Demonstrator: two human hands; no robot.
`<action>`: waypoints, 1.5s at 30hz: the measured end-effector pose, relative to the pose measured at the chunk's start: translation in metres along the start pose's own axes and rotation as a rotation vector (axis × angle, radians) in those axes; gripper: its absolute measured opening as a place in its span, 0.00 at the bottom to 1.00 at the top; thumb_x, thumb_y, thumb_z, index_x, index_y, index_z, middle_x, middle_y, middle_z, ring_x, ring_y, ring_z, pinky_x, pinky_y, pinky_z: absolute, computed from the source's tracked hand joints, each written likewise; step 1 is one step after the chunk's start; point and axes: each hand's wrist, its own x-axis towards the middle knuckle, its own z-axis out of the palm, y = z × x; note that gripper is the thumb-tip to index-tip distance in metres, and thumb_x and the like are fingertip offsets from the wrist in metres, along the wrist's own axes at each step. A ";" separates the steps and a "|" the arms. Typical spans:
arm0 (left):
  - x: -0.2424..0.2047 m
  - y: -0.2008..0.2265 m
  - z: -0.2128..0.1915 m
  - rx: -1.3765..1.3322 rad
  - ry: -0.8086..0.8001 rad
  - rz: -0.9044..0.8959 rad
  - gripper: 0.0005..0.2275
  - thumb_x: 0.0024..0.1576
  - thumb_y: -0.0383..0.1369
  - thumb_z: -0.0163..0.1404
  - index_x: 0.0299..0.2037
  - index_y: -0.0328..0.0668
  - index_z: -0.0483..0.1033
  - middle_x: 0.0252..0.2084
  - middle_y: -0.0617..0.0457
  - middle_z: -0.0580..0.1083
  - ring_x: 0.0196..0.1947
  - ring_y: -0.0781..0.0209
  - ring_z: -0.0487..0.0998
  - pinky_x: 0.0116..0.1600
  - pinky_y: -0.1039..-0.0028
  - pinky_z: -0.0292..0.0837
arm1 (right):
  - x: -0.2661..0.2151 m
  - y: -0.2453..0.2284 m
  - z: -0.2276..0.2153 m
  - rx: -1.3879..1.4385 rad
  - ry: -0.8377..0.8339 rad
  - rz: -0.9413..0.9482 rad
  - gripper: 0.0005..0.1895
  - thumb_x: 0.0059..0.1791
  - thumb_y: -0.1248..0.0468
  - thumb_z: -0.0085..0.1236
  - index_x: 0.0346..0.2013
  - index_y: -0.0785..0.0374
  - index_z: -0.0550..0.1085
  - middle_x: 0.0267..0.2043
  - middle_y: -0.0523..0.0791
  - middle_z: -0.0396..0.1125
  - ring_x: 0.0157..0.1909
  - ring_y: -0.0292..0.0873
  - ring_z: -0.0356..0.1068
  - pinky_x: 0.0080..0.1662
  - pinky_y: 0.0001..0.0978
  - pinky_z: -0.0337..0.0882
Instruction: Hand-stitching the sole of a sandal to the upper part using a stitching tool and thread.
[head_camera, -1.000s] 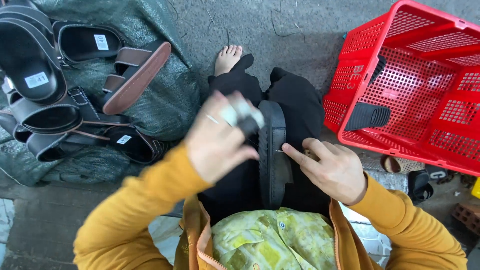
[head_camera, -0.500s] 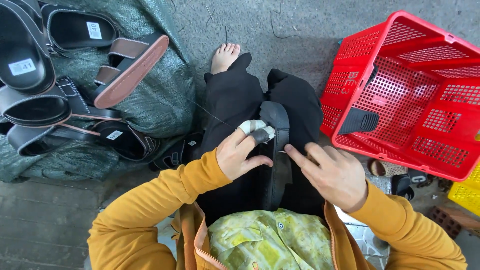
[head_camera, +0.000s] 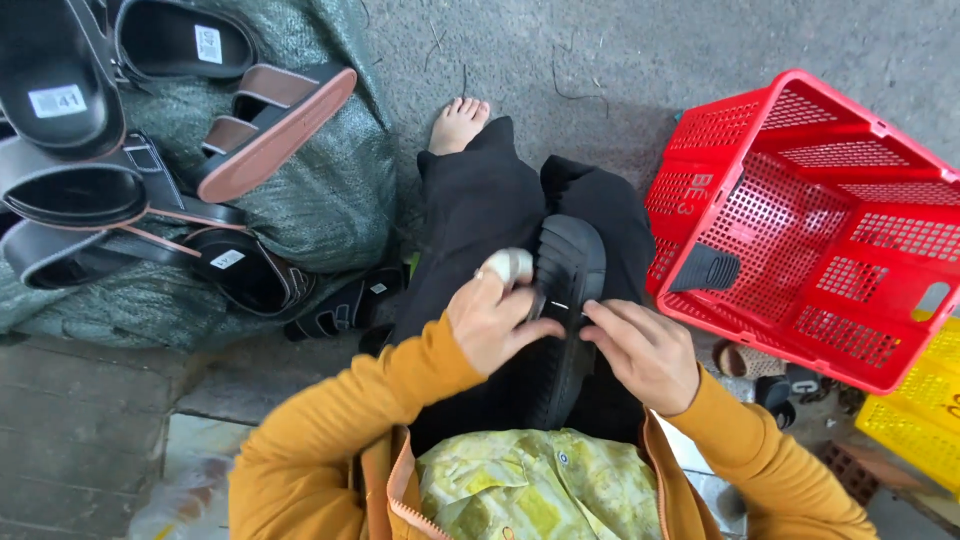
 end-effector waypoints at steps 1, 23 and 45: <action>-0.005 0.004 -0.001 -0.002 0.006 -0.006 0.16 0.50 0.45 0.56 0.31 0.39 0.71 0.33 0.46 0.62 0.32 0.47 0.73 0.31 0.68 0.71 | -0.001 0.002 -0.002 -0.001 -0.008 -0.003 0.16 0.44 0.65 0.60 0.46 0.60 0.74 0.35 0.48 0.69 0.30 0.49 0.71 0.30 0.37 0.73; 0.017 0.036 0.000 0.125 -0.093 0.252 0.05 0.56 0.26 0.50 0.28 0.42 0.72 0.25 0.54 0.59 0.22 0.59 0.67 0.25 0.74 0.63 | -0.020 0.016 -0.052 -0.126 -0.450 0.015 0.20 0.47 0.55 0.40 0.54 0.38 0.64 0.53 0.38 0.59 0.18 0.40 0.65 0.19 0.31 0.65; 0.060 0.016 -0.044 -0.975 -0.345 -0.422 0.11 0.62 0.34 0.44 0.46 0.40 0.77 0.55 0.43 0.68 0.58 0.52 0.67 0.64 0.62 0.58 | -0.005 -0.003 -0.026 0.683 -0.074 0.383 0.08 0.40 0.70 0.58 0.33 0.62 0.79 0.12 0.44 0.69 0.14 0.38 0.70 0.18 0.25 0.68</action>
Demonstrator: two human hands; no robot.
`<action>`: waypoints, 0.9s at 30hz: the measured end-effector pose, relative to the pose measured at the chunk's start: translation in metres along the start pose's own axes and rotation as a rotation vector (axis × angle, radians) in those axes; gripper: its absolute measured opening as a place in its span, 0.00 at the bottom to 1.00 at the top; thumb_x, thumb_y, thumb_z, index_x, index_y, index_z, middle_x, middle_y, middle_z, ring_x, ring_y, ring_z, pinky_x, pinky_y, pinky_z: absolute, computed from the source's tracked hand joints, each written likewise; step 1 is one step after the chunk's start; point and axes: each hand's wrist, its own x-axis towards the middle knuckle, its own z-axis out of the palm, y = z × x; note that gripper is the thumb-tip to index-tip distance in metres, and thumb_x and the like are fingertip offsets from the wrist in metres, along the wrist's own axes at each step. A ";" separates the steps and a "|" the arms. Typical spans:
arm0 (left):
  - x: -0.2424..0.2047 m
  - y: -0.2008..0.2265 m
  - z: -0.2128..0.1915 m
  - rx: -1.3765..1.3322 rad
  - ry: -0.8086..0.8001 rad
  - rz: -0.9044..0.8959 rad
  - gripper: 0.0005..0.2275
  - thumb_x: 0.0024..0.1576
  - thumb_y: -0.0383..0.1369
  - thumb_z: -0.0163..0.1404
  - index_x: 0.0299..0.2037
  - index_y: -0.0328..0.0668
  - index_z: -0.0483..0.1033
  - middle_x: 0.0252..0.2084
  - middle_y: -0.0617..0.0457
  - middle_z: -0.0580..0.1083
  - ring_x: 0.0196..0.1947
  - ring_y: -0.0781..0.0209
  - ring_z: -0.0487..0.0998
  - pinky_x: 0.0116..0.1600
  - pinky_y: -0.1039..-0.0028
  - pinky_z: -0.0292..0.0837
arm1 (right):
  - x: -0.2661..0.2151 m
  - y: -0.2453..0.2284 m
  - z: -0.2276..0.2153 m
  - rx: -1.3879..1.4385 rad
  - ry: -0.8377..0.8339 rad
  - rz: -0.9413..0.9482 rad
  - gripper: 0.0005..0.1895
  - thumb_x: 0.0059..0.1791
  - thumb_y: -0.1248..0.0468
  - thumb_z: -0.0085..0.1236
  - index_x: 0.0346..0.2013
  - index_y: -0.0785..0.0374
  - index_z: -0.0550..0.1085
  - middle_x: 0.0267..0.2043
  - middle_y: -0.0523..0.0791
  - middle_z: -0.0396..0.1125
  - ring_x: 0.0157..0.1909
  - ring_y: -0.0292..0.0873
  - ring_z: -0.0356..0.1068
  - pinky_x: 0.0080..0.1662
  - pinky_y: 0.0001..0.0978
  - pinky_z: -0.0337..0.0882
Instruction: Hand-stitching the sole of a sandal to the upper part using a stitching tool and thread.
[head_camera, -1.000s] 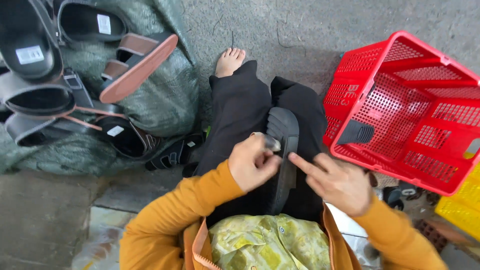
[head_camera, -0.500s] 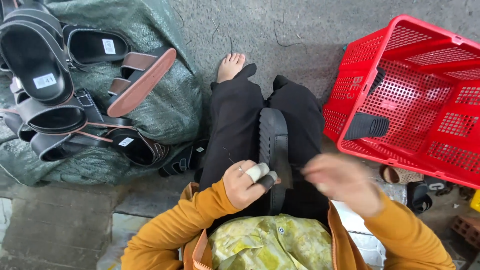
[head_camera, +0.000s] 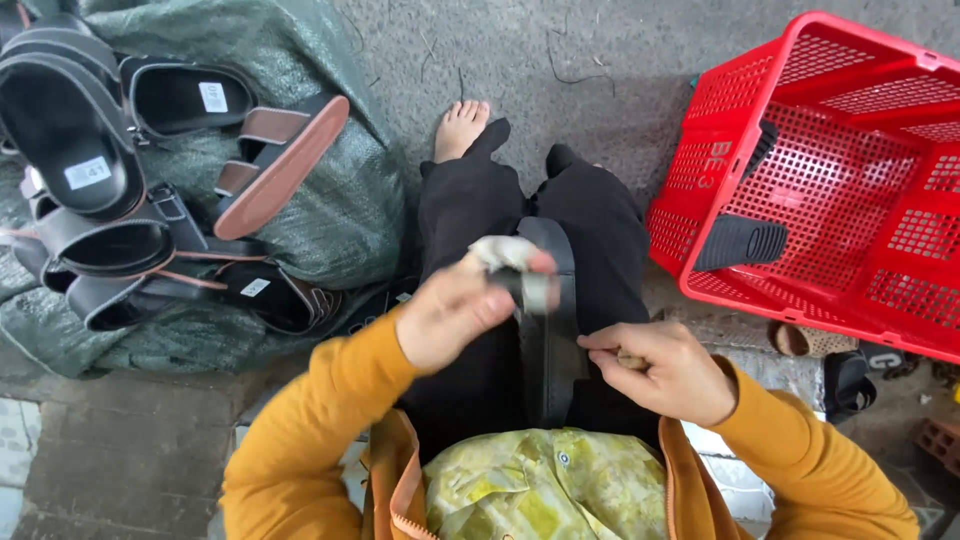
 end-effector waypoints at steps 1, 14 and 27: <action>0.016 0.001 -0.006 -0.006 -0.001 -0.003 0.11 0.62 0.34 0.44 0.46 0.40 0.77 0.55 0.43 0.68 0.58 0.52 0.67 0.64 0.62 0.58 | 0.004 0.002 0.000 -0.001 0.000 0.007 0.08 0.40 0.70 0.58 0.33 0.62 0.79 0.12 0.44 0.69 0.14 0.38 0.70 0.18 0.25 0.68; 0.042 0.012 -0.066 1.267 0.289 0.196 0.13 0.57 0.33 0.52 0.43 0.27 0.68 0.44 0.32 0.64 0.49 0.32 0.64 0.56 0.51 0.60 | 0.008 0.010 -0.009 -0.862 -0.138 -0.356 0.22 0.49 0.67 0.44 0.59 0.53 0.65 0.37 0.44 0.62 0.27 0.40 0.66 0.28 0.31 0.69; 0.000 -0.040 0.007 0.886 0.121 0.358 0.20 0.49 0.45 0.58 0.34 0.33 0.68 0.29 0.47 0.62 0.31 0.46 0.74 0.38 0.68 0.74 | 0.008 -0.014 -0.009 -1.218 -0.200 -0.324 0.20 0.45 0.62 0.51 0.53 0.50 0.69 0.34 0.45 0.62 0.25 0.40 0.66 0.29 0.31 0.72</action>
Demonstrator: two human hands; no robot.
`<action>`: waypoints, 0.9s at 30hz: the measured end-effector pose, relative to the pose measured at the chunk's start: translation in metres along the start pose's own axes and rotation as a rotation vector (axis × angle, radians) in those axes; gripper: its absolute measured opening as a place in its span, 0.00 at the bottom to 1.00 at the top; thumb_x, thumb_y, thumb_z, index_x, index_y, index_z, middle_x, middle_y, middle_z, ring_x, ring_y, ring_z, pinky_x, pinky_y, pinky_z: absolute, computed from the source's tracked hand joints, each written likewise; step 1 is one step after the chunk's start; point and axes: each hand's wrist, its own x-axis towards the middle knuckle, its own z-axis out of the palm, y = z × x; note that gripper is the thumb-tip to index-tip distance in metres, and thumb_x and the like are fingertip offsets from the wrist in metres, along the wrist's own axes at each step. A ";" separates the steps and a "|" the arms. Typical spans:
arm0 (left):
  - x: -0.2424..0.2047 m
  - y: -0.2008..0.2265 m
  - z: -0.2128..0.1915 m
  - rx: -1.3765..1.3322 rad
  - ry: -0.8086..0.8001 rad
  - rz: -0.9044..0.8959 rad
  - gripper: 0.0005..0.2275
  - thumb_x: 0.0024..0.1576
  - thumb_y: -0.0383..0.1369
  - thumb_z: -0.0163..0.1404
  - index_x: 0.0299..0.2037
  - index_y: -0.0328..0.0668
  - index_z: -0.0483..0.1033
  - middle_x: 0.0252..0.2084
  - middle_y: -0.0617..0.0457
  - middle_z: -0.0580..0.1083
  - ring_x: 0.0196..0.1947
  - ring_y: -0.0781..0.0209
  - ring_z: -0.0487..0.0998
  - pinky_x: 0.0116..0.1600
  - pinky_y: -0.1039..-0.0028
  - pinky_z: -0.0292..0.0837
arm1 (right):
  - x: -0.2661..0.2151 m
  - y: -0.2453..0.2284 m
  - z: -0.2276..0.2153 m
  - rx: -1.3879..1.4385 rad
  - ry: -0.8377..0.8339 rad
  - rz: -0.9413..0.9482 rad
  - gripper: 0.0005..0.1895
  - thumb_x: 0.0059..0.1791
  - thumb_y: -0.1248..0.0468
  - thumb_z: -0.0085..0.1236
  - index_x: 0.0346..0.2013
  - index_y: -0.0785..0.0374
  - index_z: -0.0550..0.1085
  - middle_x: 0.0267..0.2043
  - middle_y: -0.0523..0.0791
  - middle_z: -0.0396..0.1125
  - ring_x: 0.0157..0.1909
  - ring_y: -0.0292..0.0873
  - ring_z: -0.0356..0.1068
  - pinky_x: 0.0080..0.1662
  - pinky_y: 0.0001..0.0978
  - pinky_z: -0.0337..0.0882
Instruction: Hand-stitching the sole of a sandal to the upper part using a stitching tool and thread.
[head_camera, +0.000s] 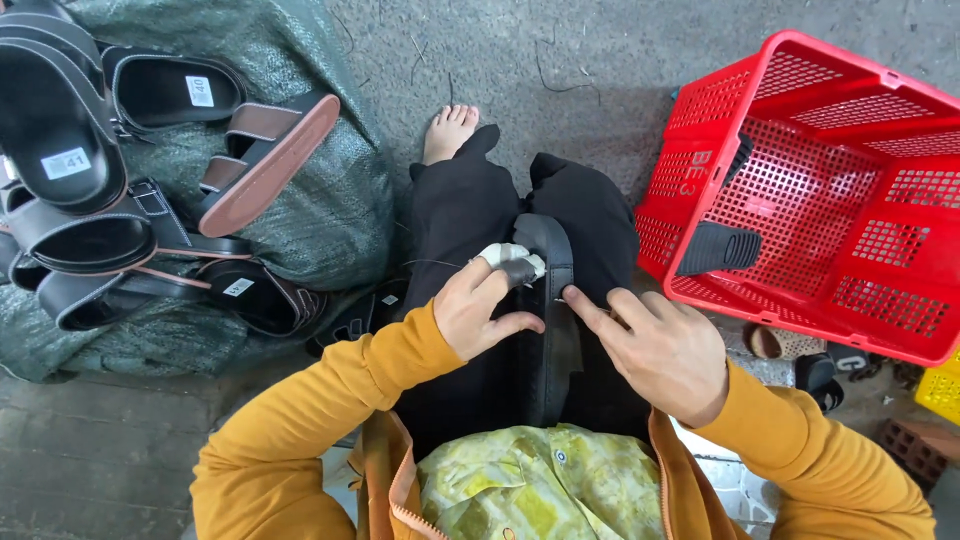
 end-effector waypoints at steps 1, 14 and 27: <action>-0.001 -0.002 0.001 -0.002 0.000 -0.002 0.20 0.49 0.45 0.58 0.34 0.33 0.68 0.29 0.47 0.62 0.31 0.46 0.74 0.38 0.68 0.74 | 0.001 0.000 0.001 0.001 -0.002 0.000 0.20 0.45 0.62 0.51 0.53 0.50 0.69 0.34 0.45 0.62 0.25 0.40 0.66 0.29 0.31 0.72; -0.037 0.014 0.007 -0.317 0.159 -0.260 0.13 0.46 0.40 0.61 0.24 0.42 0.72 0.36 0.48 0.68 0.28 0.59 0.74 0.28 0.79 0.70 | 0.009 -0.010 0.040 0.297 0.333 0.058 0.18 0.43 0.64 0.60 0.47 0.60 0.71 0.35 0.47 0.66 0.29 0.46 0.69 0.30 0.34 0.71; -0.040 -0.011 0.025 -0.723 -0.004 -0.786 0.20 0.44 0.23 0.57 0.47 0.36 0.68 0.27 0.47 0.74 0.20 0.67 0.76 0.21 0.85 0.69 | 0.003 -0.005 0.003 0.108 0.205 0.048 0.19 0.48 0.63 0.47 0.54 0.49 0.71 0.30 0.42 0.62 0.21 0.39 0.63 0.25 0.29 0.68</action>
